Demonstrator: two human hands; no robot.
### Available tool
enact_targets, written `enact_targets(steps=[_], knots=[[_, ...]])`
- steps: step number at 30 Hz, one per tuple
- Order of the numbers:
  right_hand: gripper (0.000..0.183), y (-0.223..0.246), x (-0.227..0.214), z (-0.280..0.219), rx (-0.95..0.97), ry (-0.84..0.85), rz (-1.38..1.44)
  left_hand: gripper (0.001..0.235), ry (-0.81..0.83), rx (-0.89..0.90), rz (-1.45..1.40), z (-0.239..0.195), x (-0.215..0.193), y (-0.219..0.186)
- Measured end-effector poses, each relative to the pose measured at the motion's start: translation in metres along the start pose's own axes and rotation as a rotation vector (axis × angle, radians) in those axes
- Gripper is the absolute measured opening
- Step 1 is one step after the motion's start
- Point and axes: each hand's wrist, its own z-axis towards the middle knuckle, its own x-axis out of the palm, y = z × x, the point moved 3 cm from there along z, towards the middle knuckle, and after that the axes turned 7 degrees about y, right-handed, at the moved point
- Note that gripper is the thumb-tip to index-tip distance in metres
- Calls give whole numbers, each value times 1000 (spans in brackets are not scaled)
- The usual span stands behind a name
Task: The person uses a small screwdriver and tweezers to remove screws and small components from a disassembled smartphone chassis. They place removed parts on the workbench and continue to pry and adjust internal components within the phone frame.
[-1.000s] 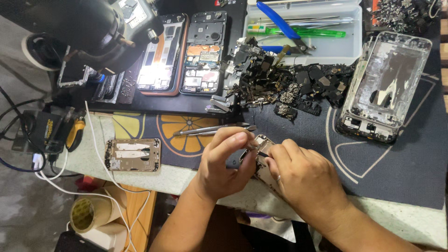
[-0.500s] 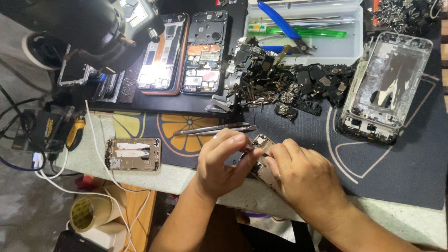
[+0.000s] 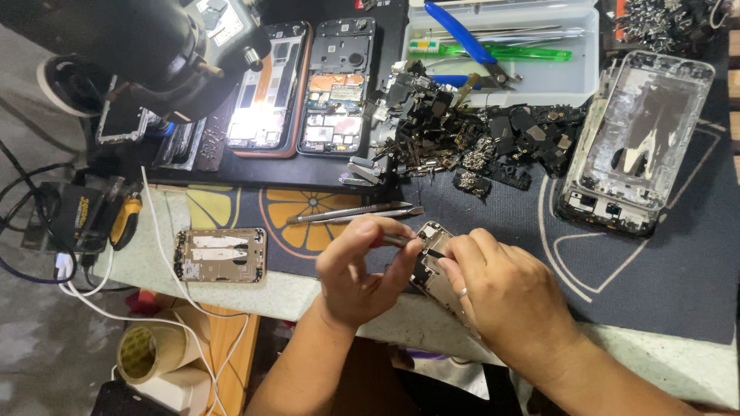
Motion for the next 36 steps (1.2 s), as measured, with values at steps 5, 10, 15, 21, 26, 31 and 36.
enact_targets(steps=[5,10,15,21,26,31,36], knots=[[15,0,-4,2,27,19,41,76,-118,-17,18,-2,-3,-3],[16,-5,-9,1,123,28,177,75,-159,25,47,-3,-4,-5],[18,-35,-12,13,341,43,572,72,-252,53,44,7,-3,-6],[23,-67,6,21,584,121,1165,72,-213,-10,-91,29,1,-4],[24,-72,-3,22,378,-26,1419,70,-89,-32,-188,53,12,7],[27,-73,-13,30,318,-93,1606,70,-113,23,-71,61,27,13],[23,-68,-8,35,314,-93,1534,72,-126,-1,-22,55,24,18]])
